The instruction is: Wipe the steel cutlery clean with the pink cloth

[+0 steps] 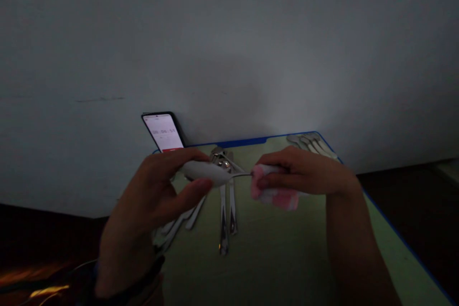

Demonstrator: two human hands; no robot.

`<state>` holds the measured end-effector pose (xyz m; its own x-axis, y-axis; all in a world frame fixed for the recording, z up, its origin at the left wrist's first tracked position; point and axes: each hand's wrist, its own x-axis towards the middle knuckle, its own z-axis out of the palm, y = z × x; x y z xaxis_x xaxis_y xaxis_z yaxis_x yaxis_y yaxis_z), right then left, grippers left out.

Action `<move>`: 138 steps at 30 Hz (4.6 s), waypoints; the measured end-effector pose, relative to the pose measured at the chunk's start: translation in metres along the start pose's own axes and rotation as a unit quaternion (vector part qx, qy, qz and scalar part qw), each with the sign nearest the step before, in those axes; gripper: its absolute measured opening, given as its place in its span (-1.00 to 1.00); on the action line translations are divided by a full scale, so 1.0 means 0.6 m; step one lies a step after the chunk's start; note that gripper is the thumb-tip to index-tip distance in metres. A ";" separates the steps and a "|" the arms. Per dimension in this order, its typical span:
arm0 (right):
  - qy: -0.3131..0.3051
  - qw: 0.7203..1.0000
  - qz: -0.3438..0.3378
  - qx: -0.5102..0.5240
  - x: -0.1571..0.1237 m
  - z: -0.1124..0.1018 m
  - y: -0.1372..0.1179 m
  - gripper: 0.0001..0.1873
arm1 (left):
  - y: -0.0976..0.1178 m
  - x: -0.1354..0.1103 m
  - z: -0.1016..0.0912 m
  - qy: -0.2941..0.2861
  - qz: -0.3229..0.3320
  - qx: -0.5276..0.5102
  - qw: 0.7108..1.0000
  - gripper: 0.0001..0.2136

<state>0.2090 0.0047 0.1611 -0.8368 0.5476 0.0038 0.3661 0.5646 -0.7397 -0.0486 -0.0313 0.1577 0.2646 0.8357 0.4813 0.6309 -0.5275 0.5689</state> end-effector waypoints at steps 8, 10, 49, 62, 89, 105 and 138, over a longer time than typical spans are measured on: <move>0.031 0.999 0.018 -0.026 -0.003 0.001 -0.001 -0.63 | -0.008 0.005 0.017 -0.039 0.031 -0.026 0.998 -0.72; 0.039 0.999 0.017 -0.027 0.003 0.004 -0.002 -0.64 | -0.001 0.010 0.033 -0.058 0.039 -0.030 0.997 -0.74; 0.100 0.995 0.004 -0.030 0.015 0.013 -0.002 -0.65 | 0.011 0.025 0.068 -0.016 -0.054 -0.047 0.997 -0.63; 0.056 0.985 0.117 -0.112 0.031 0.028 0.046 -0.62 | -0.034 0.038 0.136 -0.044 -0.098 0.062 0.992 -0.68; 0.320 0.724 0.074 0.606 0.058 0.198 0.220 -0.64 | -0.109 0.015 0.239 0.073 -0.175 -0.101 0.977 -0.61; 0.397 0.475 0.017 0.785 0.059 0.148 0.257 -0.63 | -0.098 -0.064 0.249 -0.142 -0.122 -0.020 0.982 -0.64; 0.311 0.585 -0.052 0.747 0.059 0.173 0.229 -0.74 | -0.092 -0.075 0.260 -0.214 -0.045 0.066 0.974 -0.67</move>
<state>0.1873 0.0379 -0.0102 -0.3419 0.9397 0.0020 -0.8272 -0.3000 -0.4751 0.0184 -0.0162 0.0006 0.4655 0.8798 0.0961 0.7463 -0.4486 0.4917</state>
